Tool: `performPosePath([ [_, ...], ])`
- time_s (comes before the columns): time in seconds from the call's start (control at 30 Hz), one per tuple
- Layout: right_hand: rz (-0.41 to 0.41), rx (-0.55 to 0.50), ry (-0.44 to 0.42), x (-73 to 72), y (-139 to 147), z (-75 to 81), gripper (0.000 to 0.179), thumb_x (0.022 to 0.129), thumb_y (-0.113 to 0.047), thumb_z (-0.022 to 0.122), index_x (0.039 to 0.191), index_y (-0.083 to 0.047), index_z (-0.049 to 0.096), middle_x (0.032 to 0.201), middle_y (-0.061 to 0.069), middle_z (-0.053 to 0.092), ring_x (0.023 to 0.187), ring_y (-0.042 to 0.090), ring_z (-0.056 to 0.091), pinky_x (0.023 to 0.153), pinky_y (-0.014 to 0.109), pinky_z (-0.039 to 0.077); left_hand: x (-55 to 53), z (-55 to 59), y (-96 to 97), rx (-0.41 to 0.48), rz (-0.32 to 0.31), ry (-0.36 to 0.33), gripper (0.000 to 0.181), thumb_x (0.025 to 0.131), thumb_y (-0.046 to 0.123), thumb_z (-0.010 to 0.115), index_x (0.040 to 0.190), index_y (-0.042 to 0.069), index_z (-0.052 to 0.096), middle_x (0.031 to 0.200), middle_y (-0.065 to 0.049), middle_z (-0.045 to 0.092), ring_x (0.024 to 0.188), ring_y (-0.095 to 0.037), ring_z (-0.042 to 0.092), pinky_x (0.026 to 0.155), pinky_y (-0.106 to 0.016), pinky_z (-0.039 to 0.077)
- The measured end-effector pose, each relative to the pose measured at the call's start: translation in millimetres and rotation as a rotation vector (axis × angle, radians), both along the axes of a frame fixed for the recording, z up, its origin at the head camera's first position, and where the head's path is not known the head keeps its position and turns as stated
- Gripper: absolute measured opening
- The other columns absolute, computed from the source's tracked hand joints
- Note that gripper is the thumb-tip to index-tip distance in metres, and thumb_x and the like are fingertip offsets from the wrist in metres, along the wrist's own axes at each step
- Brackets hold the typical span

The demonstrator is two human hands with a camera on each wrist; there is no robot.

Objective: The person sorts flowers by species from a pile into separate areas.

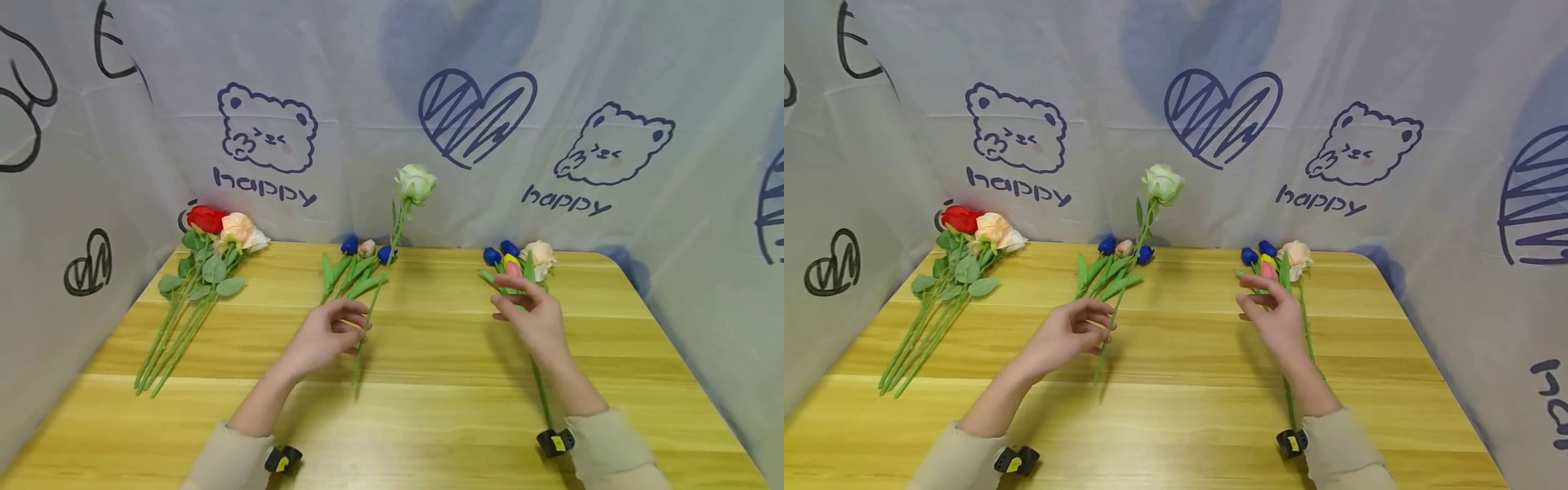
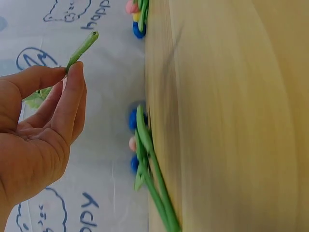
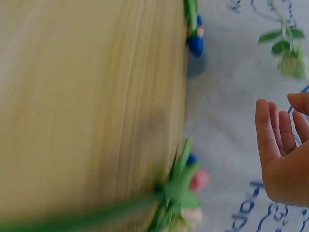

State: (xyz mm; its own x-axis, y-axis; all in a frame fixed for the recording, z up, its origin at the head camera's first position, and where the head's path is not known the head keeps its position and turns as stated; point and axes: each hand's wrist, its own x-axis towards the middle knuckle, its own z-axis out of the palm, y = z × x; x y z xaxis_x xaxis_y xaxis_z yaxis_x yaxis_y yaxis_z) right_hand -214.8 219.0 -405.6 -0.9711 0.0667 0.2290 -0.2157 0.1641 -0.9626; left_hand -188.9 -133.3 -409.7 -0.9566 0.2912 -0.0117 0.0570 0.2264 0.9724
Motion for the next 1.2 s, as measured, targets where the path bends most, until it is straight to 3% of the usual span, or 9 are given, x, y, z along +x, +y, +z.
performPosePath([
  [0.3,-0.053,0.272,-0.07,-6.4,72,-7.8,0.041,0.102,-0.02,0.069,0.136,0.001,0.063,0.121,-0.008,0.067,0.094,0.0,0.067,0.076,0.031,0.064,5.4,4.7,-49.6,-0.083,0.065,0.022,0.04,0.098,-0.002,0.061,0.138,-0.006,0.057,0.119,-0.023,0.064,0.102,-0.033,0.069,0.079,-0.047,0.064],
  [0.43,-0.072,0.378,-0.118,-7.1,95,-11.2,0.042,0.104,-0.022,0.065,0.138,0.002,0.061,0.129,0.011,0.066,0.093,-0.001,0.068,0.075,0.03,0.064,8.3,6.1,-75.1,-0.117,0.11,0.016,0.041,0.099,-0.002,0.062,0.139,-0.006,0.056,0.122,-0.025,0.064,0.105,-0.036,0.069,0.078,-0.043,0.064],
  [0.53,-0.061,0.452,-0.151,-8.0,106,-14.4,0.043,0.105,-0.022,0.063,0.14,0.003,0.06,0.135,0.026,0.061,0.093,0.005,0.07,0.073,0.031,0.064,11.1,6.5,-95.2,-0.159,0.146,0.017,0.041,0.099,-0.002,0.062,0.14,-0.006,0.055,0.122,-0.025,0.064,0.102,-0.032,0.069,0.077,-0.041,0.064],
  [0.7,-0.027,0.552,-0.221,-12.2,115,-19.8,0.043,0.105,-0.021,0.062,0.139,0.005,0.06,0.135,0.031,0.061,0.093,0.027,0.074,0.069,0.033,0.064,17.6,6.8,-131.9,-0.252,0.191,0.031,0.042,0.1,0.002,0.063,0.14,-0.006,0.053,0.123,-0.025,0.063,0.099,-0.028,0.069,0.075,-0.039,0.064],
  [0.8,-0.004,0.586,-0.282,-14.5,120,-23.1,0.042,0.104,-0.019,0.061,0.138,0.006,0.06,0.134,0.033,0.06,0.089,0.031,0.074,0.066,0.033,0.063,22.2,7.5,-154.1,-0.297,0.208,0.026,0.044,0.101,0.004,0.063,0.142,-0.007,0.051,0.124,-0.025,0.062,0.099,-0.024,0.069,0.075,-0.038,0.064],
  [0.93,0.023,0.611,-0.335,-17.1,124,-27.2,0.042,0.102,-0.016,0.065,0.136,0.008,0.06,0.132,0.033,0.062,0.084,0.026,0.074,0.064,0.032,0.062,25.6,7.6,-183.5,-0.336,0.225,0.013,0.046,0.103,0.006,0.061,0.144,-0.009,0.048,0.126,-0.027,0.061,0.095,-0.013,0.068,0.075,-0.037,0.064],
  [1.2,0.051,0.591,-0.349,-21.9,124,-31.4,0.046,0.096,-0.012,0.072,0.135,0.011,0.06,0.126,0.033,0.066,0.083,0.019,0.073,0.063,0.032,0.062,25.0,0.3,-233.1,-0.412,0.262,-0.021,0.049,0.107,0.008,0.056,0.146,-0.017,0.042,0.128,-0.034,0.057,0.09,-0.002,0.065,0.075,-0.034,0.064],
])
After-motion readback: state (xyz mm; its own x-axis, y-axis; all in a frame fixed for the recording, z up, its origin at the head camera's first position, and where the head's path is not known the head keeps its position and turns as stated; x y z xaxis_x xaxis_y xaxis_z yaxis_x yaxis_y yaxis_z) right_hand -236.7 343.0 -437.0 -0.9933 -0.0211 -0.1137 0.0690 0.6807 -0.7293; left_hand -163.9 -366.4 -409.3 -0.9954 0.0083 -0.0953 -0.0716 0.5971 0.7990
